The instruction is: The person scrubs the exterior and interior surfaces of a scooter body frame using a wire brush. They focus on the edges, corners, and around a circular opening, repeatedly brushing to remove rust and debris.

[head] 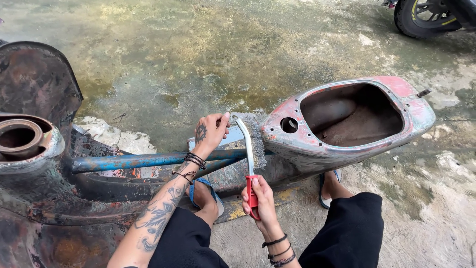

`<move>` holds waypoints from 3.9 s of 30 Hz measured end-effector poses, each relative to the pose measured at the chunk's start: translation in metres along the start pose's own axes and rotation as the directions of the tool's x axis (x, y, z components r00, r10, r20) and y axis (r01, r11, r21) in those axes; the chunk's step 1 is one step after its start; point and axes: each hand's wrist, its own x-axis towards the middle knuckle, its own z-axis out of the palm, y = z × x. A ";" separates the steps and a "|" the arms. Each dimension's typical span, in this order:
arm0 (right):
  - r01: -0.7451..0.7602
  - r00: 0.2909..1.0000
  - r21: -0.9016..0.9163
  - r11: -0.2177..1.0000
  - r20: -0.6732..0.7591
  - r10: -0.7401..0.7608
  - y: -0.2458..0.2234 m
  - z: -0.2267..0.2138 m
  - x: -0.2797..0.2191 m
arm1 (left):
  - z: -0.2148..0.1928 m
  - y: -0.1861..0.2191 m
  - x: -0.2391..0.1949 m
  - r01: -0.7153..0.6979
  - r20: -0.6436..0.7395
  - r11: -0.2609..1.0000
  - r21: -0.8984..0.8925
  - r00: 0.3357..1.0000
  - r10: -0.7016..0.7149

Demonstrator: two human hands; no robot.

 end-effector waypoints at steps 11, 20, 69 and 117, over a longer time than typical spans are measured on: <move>0.086 0.995 0.066 0.994 0.051 -0.089 -0.037 0.039 0.054 | -0.010 0.003 -0.007 -0.014 0.015 1.000 -0.002 1.000 0.014; -0.018 0.991 -0.002 1.000 0.129 0.018 -0.038 -0.012 0.002 | 0.002 -0.008 -0.001 -0.037 0.041 0.999 0.007 0.998 0.037; 0.023 0.998 0.087 0.996 0.061 -0.028 -0.042 0.028 0.066 | -0.006 -0.004 -0.010 -0.032 0.180 0.999 0.028 0.983 0.027; 0.109 0.994 -0.317 0.942 0.018 -0.109 -0.005 -0.004 0.034 | 0.027 -0.023 -0.002 0.042 0.181 0.971 0.234 0.980 -0.086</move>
